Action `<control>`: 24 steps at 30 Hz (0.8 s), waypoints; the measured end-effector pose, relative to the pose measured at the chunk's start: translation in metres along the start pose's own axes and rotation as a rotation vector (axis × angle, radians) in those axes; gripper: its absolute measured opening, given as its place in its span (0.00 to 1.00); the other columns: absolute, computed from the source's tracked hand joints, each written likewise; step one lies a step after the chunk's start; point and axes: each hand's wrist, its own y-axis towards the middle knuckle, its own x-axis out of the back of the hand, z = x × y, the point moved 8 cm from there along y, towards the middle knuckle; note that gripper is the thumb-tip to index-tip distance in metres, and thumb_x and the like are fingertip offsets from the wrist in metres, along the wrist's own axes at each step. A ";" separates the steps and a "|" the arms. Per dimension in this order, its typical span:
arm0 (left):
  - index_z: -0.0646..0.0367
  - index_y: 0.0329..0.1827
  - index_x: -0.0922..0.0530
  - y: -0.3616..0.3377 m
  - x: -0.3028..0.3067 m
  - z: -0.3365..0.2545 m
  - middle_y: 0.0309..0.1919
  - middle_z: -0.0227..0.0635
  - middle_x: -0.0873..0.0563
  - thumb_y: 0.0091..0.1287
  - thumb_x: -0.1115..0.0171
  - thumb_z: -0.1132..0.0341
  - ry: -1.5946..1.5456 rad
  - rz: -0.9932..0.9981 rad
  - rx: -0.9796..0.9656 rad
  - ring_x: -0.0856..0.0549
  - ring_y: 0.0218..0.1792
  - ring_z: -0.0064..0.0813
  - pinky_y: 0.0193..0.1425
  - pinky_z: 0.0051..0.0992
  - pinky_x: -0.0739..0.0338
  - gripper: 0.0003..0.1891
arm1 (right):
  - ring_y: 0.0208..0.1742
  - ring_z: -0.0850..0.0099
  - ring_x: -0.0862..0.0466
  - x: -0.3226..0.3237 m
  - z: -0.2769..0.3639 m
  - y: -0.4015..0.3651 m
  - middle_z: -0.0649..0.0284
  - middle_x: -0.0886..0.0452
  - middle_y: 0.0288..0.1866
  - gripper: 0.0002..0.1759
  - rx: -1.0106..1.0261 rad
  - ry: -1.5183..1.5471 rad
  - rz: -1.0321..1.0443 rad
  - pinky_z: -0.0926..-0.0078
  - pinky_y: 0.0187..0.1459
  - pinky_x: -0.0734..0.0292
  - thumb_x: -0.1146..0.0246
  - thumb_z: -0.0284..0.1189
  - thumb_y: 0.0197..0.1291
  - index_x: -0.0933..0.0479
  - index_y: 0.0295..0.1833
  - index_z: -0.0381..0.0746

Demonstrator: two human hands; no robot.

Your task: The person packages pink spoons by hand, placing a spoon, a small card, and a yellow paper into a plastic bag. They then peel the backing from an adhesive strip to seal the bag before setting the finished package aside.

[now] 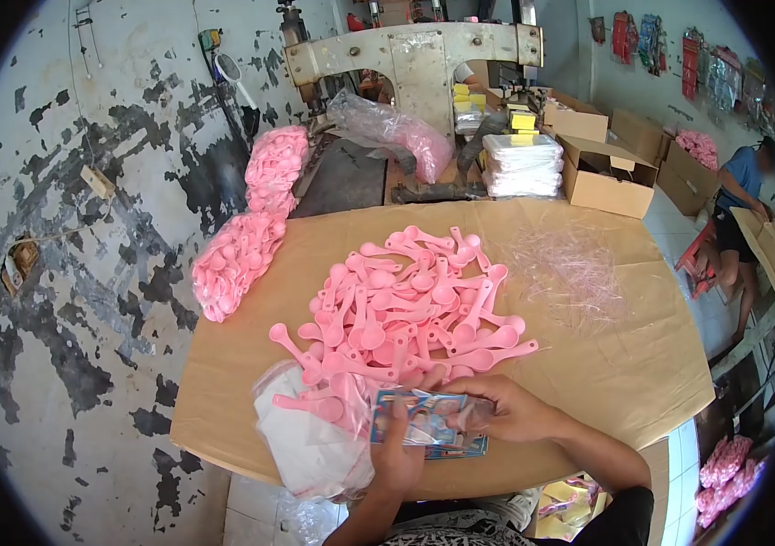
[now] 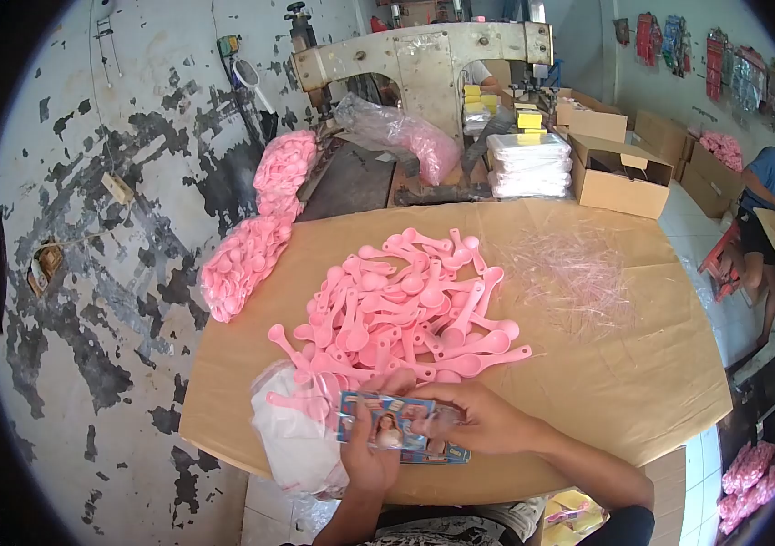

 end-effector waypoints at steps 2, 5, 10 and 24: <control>0.62 0.72 0.40 -0.005 -0.012 0.001 0.70 0.55 0.31 0.70 0.42 0.74 0.435 0.128 -0.032 0.31 0.71 0.43 0.74 0.40 0.38 0.28 | 0.36 0.84 0.19 -0.003 0.001 0.000 0.67 0.15 0.36 0.08 0.007 -0.057 0.009 0.80 0.33 0.22 0.32 0.27 0.64 0.19 0.44 0.35; 0.59 0.66 0.35 -0.012 -0.040 -0.002 0.66 0.53 0.27 0.67 0.38 0.74 0.584 0.329 -0.184 0.29 0.69 0.44 0.73 0.42 0.37 0.25 | 0.35 0.85 0.20 -0.001 -0.012 -0.003 0.66 0.15 0.36 0.07 0.100 -0.153 0.075 0.80 0.34 0.23 0.32 0.28 0.64 0.19 0.44 0.36; 0.56 0.62 0.33 -0.010 -0.003 -0.016 0.58 0.46 0.20 0.65 0.38 0.78 0.274 0.198 -0.346 0.25 0.65 0.48 0.73 0.50 0.37 0.23 | 0.37 0.74 0.18 0.026 0.006 -0.004 0.62 0.16 0.37 0.07 0.121 -0.465 0.077 0.72 0.39 0.23 0.33 0.28 0.63 0.18 0.43 0.38; 0.51 0.67 0.38 -0.002 0.001 -0.026 0.64 0.47 0.24 0.66 0.43 0.82 0.154 0.031 -0.332 0.30 0.70 0.48 0.75 0.56 0.42 0.28 | 0.33 0.69 0.17 0.103 0.014 -0.008 0.59 0.15 0.34 0.08 -0.039 -0.967 -0.303 0.70 0.39 0.23 0.32 0.25 0.58 0.18 0.44 0.37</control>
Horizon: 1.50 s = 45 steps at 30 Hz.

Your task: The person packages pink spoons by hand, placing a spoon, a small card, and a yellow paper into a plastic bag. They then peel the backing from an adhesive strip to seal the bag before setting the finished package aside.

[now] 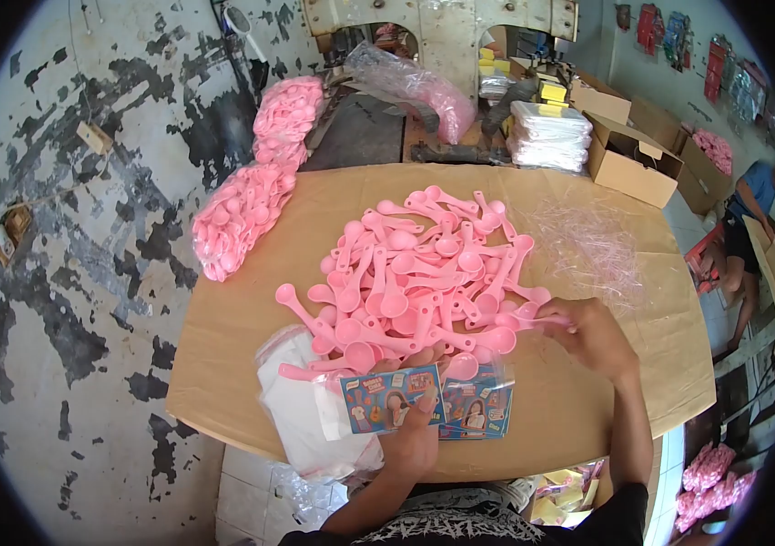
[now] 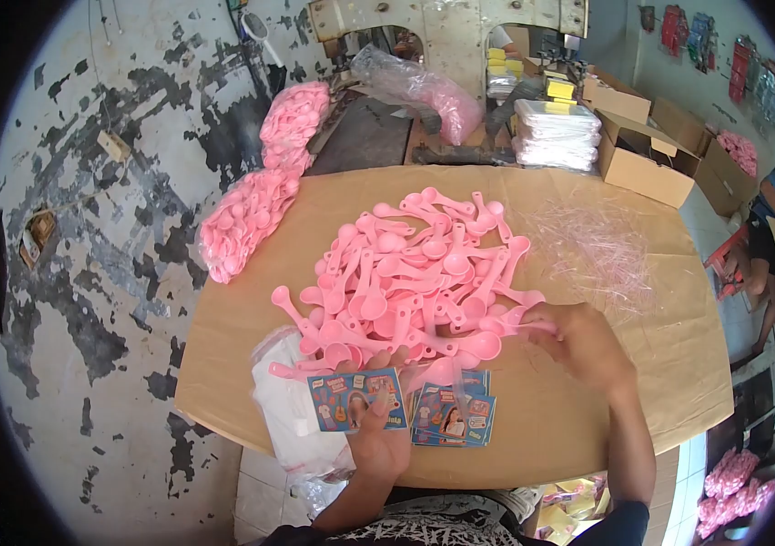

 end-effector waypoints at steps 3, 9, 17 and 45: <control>0.48 0.71 0.39 -0.001 0.002 -0.003 0.67 0.45 0.26 0.66 0.41 0.76 0.034 -0.027 -0.009 0.32 0.70 0.54 0.75 0.58 0.44 0.30 | 0.27 0.76 0.18 0.015 0.016 -0.009 0.59 0.15 0.30 0.06 -0.043 0.235 0.054 0.77 0.30 0.26 0.35 0.24 0.62 0.18 0.43 0.34; 0.48 0.68 0.39 0.001 -0.007 0.001 0.68 0.47 0.28 0.69 0.44 0.80 -0.027 0.109 -0.024 0.33 0.72 0.49 0.76 0.54 0.41 0.27 | 0.24 0.82 0.23 0.005 0.065 -0.020 0.64 0.19 0.24 0.07 0.051 0.431 0.195 0.80 0.27 0.30 0.35 0.26 0.64 0.18 0.44 0.35; 0.41 0.74 0.42 -0.012 -0.005 0.033 0.71 0.36 0.30 0.72 0.41 0.66 -0.351 -0.109 0.335 0.32 0.72 0.38 0.77 0.48 0.42 0.29 | 0.21 0.80 0.21 0.006 0.129 -0.010 0.64 0.19 0.24 0.05 0.231 0.376 0.112 0.80 0.24 0.32 0.32 0.26 0.61 0.19 0.41 0.37; 0.48 0.80 0.55 -0.020 -0.023 0.036 0.78 0.45 0.50 0.68 0.34 0.65 -0.589 0.126 0.394 0.44 0.78 0.41 0.79 0.40 0.45 0.44 | 0.23 0.83 0.20 0.058 0.140 -0.010 0.66 0.18 0.24 0.01 0.280 0.340 -0.119 0.83 0.25 0.30 0.34 0.22 0.59 0.20 0.35 0.37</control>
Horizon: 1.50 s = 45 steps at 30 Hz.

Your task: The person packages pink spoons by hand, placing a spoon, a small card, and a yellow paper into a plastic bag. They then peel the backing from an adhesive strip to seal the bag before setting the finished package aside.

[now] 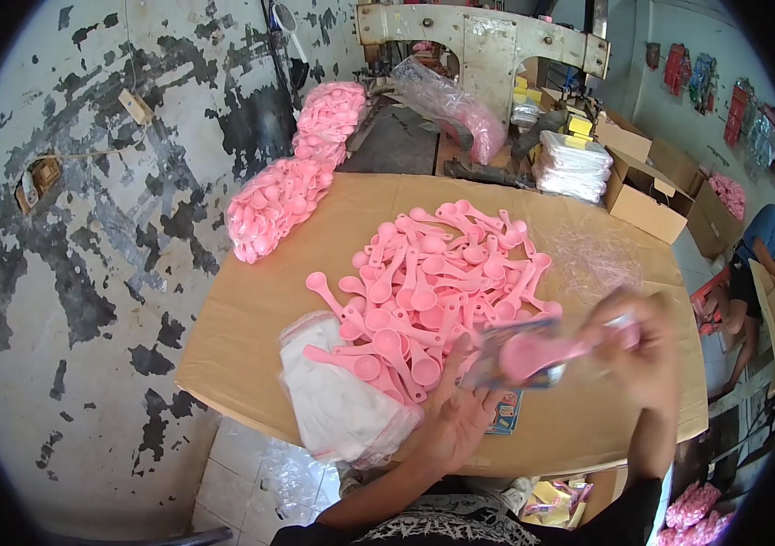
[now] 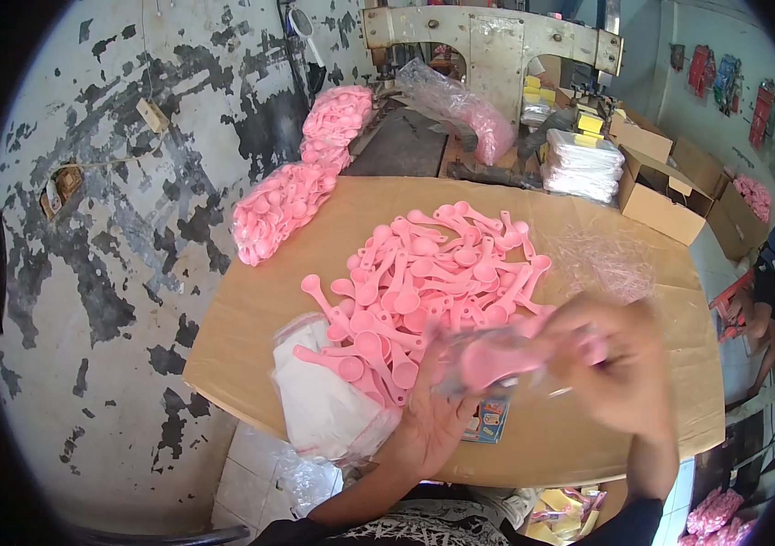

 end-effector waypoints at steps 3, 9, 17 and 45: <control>0.58 0.80 0.59 -0.002 -0.003 -0.019 0.78 0.49 0.50 0.61 0.27 0.60 0.703 -0.111 -0.116 0.47 0.78 0.44 0.79 0.42 0.50 0.53 | 0.19 0.86 0.24 0.027 0.021 0.014 0.68 0.18 0.23 0.03 0.021 -0.221 -0.051 0.83 0.21 0.34 0.34 0.22 0.58 0.19 0.32 0.38; 0.67 0.78 0.56 0.003 -0.053 -0.011 0.74 0.54 0.43 0.58 0.25 0.60 1.649 0.050 -0.158 0.41 0.75 0.46 0.75 0.41 0.44 0.55 | 0.13 0.83 0.29 -0.013 0.019 0.011 0.68 0.21 0.18 0.02 -0.043 -0.170 0.143 0.80 0.16 0.41 0.33 0.23 0.55 0.18 0.31 0.41; 0.69 0.73 0.41 -0.011 -0.018 0.009 0.62 0.43 0.22 0.79 0.53 0.65 0.845 -0.008 0.434 0.23 0.63 0.29 0.67 0.28 0.30 0.24 | 0.35 0.81 0.17 -0.031 -0.033 0.003 0.64 0.15 0.36 0.14 -0.099 -0.029 0.052 0.81 0.32 0.27 0.35 0.28 0.64 0.20 0.54 0.37; 0.68 0.46 0.25 0.008 -0.033 -0.011 0.26 0.35 0.25 0.75 0.51 0.72 1.742 -0.040 0.305 0.29 0.27 0.18 0.31 0.26 0.33 0.08 | 0.40 0.70 0.20 -0.066 -0.028 -0.024 0.68 0.20 0.29 0.08 0.453 -0.633 0.233 0.69 0.43 0.24 0.32 0.31 0.43 0.20 0.30 0.41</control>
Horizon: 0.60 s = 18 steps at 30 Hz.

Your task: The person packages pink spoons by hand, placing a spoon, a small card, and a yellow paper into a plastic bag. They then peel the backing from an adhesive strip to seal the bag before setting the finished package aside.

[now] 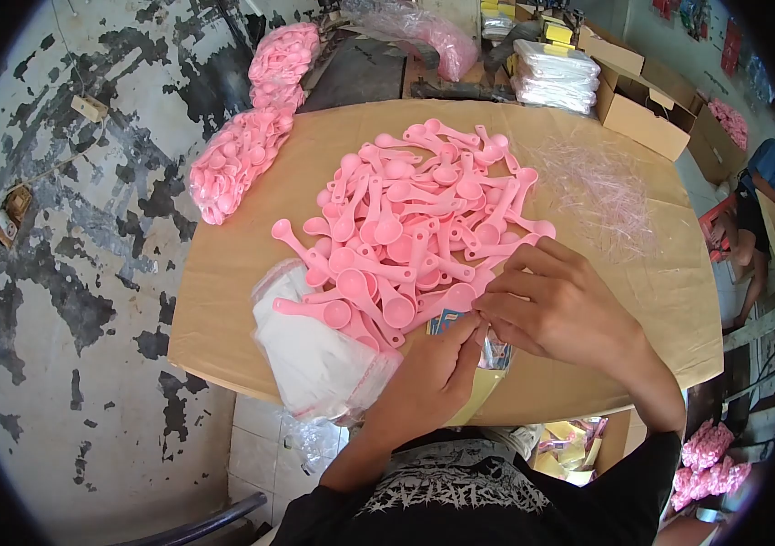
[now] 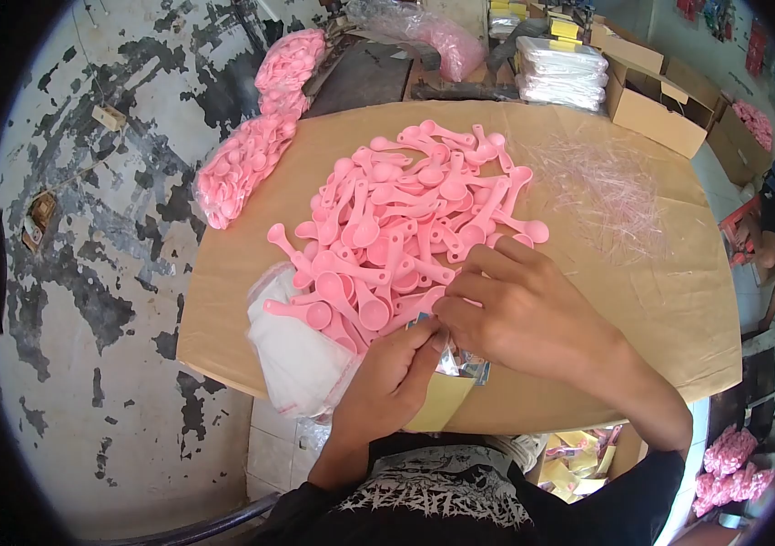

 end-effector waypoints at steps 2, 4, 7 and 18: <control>0.68 0.47 0.25 0.000 -0.002 0.002 0.27 0.35 0.23 0.75 0.52 0.71 0.045 0.024 -0.025 0.27 0.28 0.19 0.32 0.26 0.32 0.09 | 0.38 0.69 0.20 -0.003 -0.004 0.000 0.68 0.21 0.28 0.09 -0.028 0.008 0.020 0.68 0.42 0.24 0.31 0.31 0.43 0.22 0.29 0.41; 0.68 0.50 0.26 0.000 -0.004 0.004 0.29 0.36 0.21 0.76 0.52 0.71 0.041 0.038 -0.035 0.24 0.29 0.21 0.34 0.25 0.28 0.10 | 0.37 0.68 0.20 -0.003 -0.007 -0.002 0.67 0.22 0.27 0.09 -0.076 0.019 -0.015 0.67 0.40 0.24 0.31 0.30 0.42 0.24 0.28 0.41; 0.68 0.55 0.26 0.002 -0.004 0.013 0.39 0.39 0.15 0.79 0.56 0.68 -0.105 -0.012 -0.001 0.16 0.36 0.24 0.43 0.22 0.23 0.13 | 0.34 0.68 0.20 0.007 -0.014 -0.002 0.67 0.22 0.27 0.10 -0.157 0.053 -0.172 0.67 0.36 0.24 0.30 0.27 0.41 0.26 0.28 0.41; 0.64 0.73 0.39 0.005 0.019 0.019 0.63 0.48 0.23 0.82 0.63 0.61 -0.759 -0.129 0.001 0.15 0.53 0.34 0.54 0.25 0.19 0.22 | 0.30 0.73 0.19 0.025 -0.169 -0.107 0.64 0.16 0.29 0.05 -0.725 0.567 0.005 0.79 0.35 0.26 0.34 0.21 0.52 0.18 0.36 0.33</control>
